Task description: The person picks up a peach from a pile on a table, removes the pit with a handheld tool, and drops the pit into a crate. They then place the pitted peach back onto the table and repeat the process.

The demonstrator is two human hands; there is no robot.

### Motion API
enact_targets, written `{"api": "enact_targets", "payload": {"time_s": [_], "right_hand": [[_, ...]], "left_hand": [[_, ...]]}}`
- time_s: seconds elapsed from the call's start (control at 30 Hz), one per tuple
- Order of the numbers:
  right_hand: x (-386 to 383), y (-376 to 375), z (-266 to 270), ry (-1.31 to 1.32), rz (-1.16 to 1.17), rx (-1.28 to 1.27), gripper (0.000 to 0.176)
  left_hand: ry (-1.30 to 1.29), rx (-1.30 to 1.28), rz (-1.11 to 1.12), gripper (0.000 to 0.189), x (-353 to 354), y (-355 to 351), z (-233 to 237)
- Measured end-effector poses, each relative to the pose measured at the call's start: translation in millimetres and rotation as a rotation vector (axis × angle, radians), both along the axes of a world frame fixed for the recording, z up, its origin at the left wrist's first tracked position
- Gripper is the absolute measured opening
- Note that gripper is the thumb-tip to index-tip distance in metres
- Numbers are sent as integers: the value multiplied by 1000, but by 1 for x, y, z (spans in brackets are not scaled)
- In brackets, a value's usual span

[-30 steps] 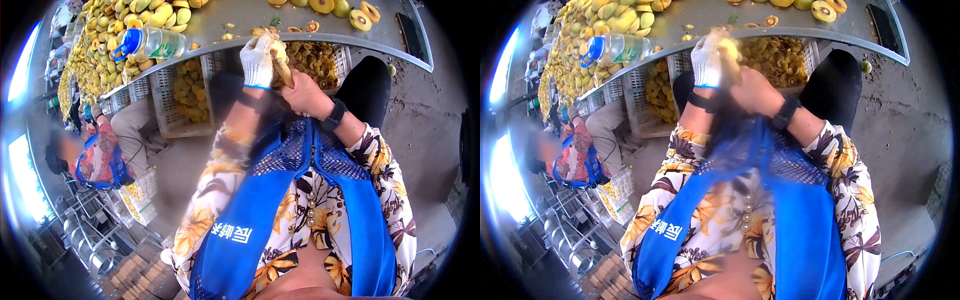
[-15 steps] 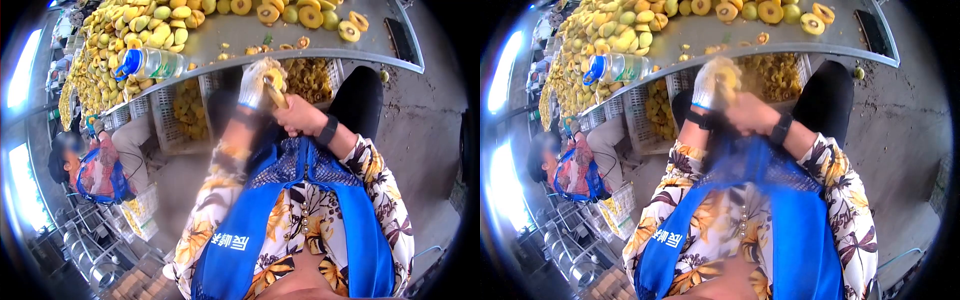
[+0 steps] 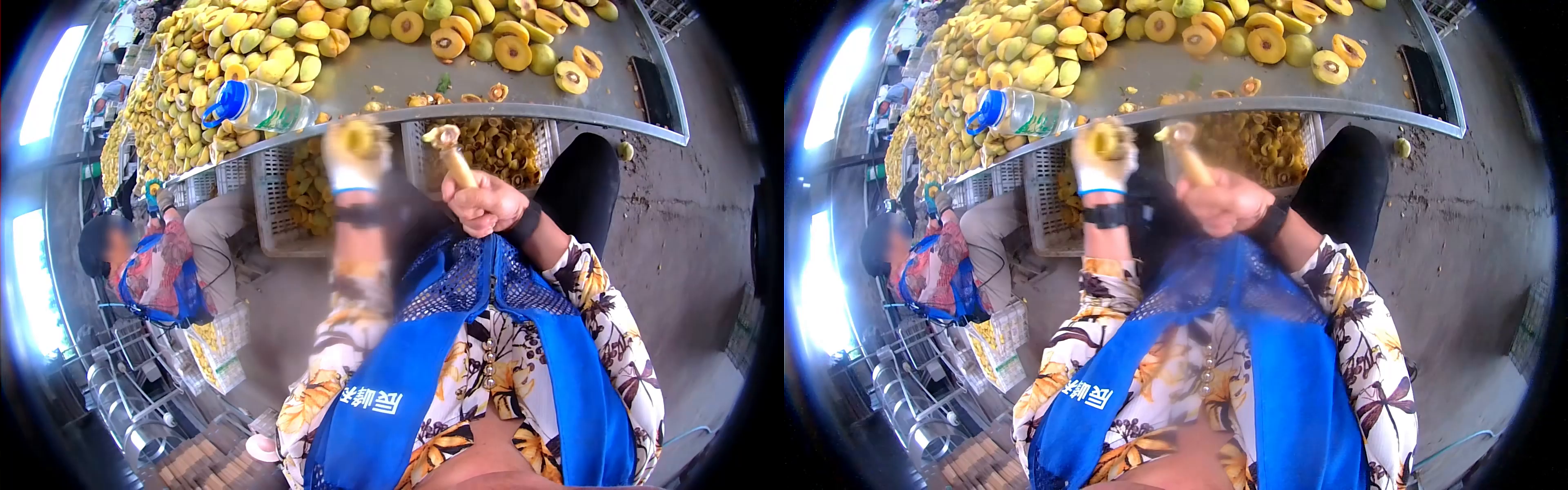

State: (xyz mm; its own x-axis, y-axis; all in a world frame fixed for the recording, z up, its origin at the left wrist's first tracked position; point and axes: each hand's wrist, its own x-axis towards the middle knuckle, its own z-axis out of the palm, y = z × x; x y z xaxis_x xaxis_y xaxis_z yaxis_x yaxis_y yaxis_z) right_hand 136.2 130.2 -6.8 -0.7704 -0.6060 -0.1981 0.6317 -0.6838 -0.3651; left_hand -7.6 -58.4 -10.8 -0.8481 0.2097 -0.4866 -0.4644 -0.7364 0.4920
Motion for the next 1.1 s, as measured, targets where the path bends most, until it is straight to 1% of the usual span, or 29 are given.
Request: {"api": "enact_targets", "payload": {"time_s": [0.03,0.07,0.1,0.13,0.17,0.2,0.23,0.3,0.33,0.37,0.43,0.47,0.5,0.53,0.57,0.6,0.63,0.7,0.73,0.77,0.83,0.9,0.93,0.97,1.03,1.1], "right_hand": [[1,3,-4,-11,-25,-54,11],[-6,7,-9,-60,51,31,12],[-5,2,-20,262,-16,522,15],[-3,-5,-38,590,-91,1012,19],[-6,-9,-31,924,-182,1502,23],[-2,0,-12,719,35,1609,29],[-7,0,-14,629,51,1643,28],[-8,1,-21,447,94,1701,26],[-8,2,-26,360,-14,1612,32],[-6,3,-32,428,-138,1615,31],[-1,8,-42,561,-393,1622,30],[0,13,-19,541,-322,1603,29],[6,16,-34,538,-323,1690,28],[9,20,-19,519,-346,1647,29],[13,23,-5,501,-368,1602,29],[20,26,-7,511,-462,1581,29],[22,29,-4,444,-456,1612,30],[22,26,6,314,-425,1662,30],[21,30,3,142,-429,1524,34],[14,36,0,193,-523,1578,35],[-1,43,-8,288,-706,1664,38],[-17,49,-2,336,-781,1372,50],[-23,48,0,337,-759,1313,47],[-29,47,3,336,-735,1255,44],[-35,38,5,281,-720,1043,39],[-39,25,10,174,-735,809,33]], "left_hand": [[24,90,0,25,-13,-29,-2],[91,-136,37,28,-23,-47,2],[156,-360,74,31,-29,-60,5],[336,-1062,27,36,-33,-70,6],[517,-1762,-27,43,-38,-72,11],[606,-2050,-2,54,-43,-73,16],[675,-2003,-43,53,-56,-67,15],[796,-1906,-124,51,-76,-25,29],[899,-1932,-209,54,-77,6,42],[1015,-1947,-291,57,-80,39,49],[1056,-1968,-520,64,-103,96,37],[1049,-1985,-606,64,-109,121,24],[1041,-1999,-692,65,-113,143,10],[965,-2003,-819,64,-116,163,-2],[884,-2004,-948,64,-114,177,-2],[898,-2003,-898,55,-112,184,-1],[870,-1951,-867,45,-110,187,-1],[855,-1942,-884,39,-113,178,4],[953,-1744,-886,42,-118,168,-4],[963,-1518,-912,46,-131,159,-27],[850,-1240,-1113,43,-75,136,41],[969,-794,-1183,47,-46,113,53],[930,-785,-1196,48,-29,104,66],[1001,-747,-1171,50,-21,97,65],[814,-824,-1022,49,-10,81,59],[580,-661,-664,43,15,73,66]]}}
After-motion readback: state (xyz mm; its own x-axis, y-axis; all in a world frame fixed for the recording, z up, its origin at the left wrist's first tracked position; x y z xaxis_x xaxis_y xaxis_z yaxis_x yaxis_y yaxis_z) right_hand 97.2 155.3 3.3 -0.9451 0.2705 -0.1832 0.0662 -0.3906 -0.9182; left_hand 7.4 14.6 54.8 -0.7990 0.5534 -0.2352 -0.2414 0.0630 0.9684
